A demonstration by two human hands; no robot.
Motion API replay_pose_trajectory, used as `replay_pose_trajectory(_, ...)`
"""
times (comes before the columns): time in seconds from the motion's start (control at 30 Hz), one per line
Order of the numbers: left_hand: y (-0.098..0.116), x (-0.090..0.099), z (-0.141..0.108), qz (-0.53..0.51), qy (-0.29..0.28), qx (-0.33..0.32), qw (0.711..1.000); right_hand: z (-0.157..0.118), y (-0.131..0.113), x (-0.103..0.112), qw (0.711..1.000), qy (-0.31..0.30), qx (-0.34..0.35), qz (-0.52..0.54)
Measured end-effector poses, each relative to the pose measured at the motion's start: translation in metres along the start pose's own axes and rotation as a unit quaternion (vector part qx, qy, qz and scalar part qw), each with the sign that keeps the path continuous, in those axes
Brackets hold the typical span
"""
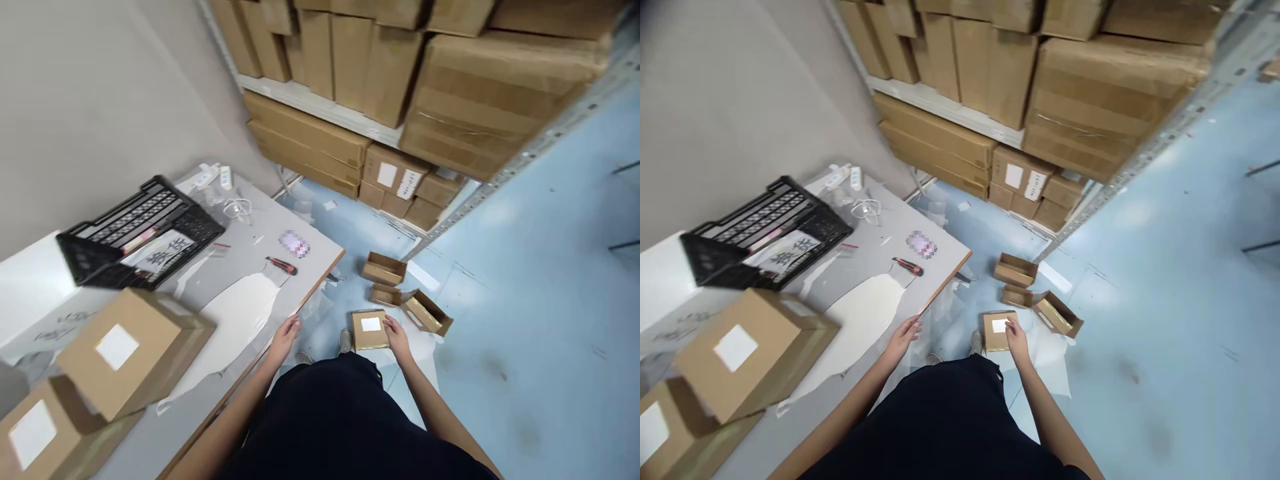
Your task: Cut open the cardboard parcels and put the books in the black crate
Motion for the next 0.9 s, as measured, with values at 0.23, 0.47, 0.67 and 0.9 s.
replay_pose_trajectory(0.23, -0.051, 0.084, -0.056, -0.116, 0.093, 0.002, 0.989, -0.025, -0.053, -0.11, 0.989, -0.129, 0.061, -0.031)
replay_pose_trajectory(0.47, -0.118, 0.171, -0.119, -0.262, 0.213, 0.01, 0.941, -0.096, -0.104, -0.247, 0.955, -0.282, 0.089, -0.001)
replay_pose_trajectory(0.67, -0.176, 0.221, -0.158, -0.345, 0.319, 0.022, 0.883, -0.15, -0.141, -0.363, 0.898, -0.421, 0.125, -0.018)
replay_pose_trajectory(0.9, -0.221, 0.255, -0.187, -0.434, 0.427, 0.051, 0.792, -0.186, -0.178, -0.473, 0.841, -0.513, 0.159, -0.058)
Point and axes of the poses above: each hand's wrist, its own z-axis towards the middle knuckle, its own x-axis out of the back of the hand, y = z × x, the point moved 4 cm from there along z, towards the middle knuckle, and after that the axes turned 2 degrees about z, right-handed, at the moved point
